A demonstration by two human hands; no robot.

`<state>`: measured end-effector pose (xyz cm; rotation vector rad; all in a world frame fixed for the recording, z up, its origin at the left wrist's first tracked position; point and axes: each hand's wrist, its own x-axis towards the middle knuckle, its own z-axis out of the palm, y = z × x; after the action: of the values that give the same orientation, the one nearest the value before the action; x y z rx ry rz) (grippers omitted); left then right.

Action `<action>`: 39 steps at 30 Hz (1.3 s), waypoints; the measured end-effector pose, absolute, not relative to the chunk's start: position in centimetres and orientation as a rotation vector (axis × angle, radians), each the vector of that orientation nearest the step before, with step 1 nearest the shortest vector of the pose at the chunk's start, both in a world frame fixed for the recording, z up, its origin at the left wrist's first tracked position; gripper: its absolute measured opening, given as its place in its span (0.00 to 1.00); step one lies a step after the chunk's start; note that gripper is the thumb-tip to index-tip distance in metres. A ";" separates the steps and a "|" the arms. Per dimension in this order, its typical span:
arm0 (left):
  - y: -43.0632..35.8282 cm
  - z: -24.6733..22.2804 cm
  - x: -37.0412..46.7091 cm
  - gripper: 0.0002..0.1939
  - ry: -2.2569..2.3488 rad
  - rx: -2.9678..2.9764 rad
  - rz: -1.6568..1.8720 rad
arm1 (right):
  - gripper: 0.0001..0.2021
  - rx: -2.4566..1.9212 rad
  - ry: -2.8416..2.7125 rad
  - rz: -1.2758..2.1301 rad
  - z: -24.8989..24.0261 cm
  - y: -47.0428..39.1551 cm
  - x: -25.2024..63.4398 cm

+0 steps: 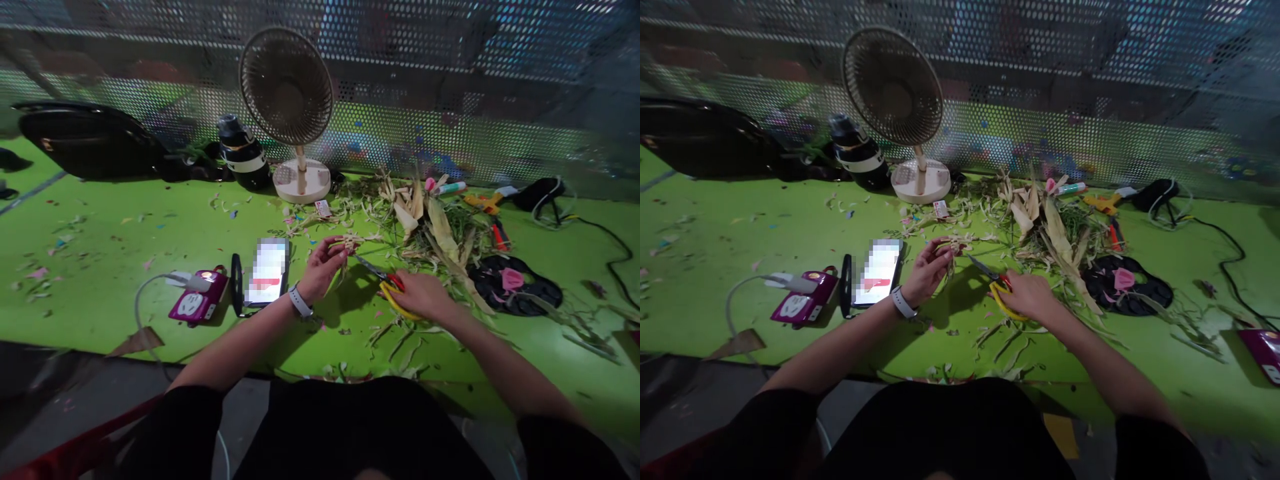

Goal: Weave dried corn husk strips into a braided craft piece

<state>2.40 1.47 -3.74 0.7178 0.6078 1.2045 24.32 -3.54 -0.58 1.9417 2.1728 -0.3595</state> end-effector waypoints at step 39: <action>0.5 -4.1 1.6 0.13 0.973 1.954 1.133 | 0.15 1.614 2.945 0.287 0.3 -2.5 19.4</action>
<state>1.61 0.53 -4.08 1.9541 0.9732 1.1333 19.44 -2.47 0.33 1.6141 2.9450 0.2868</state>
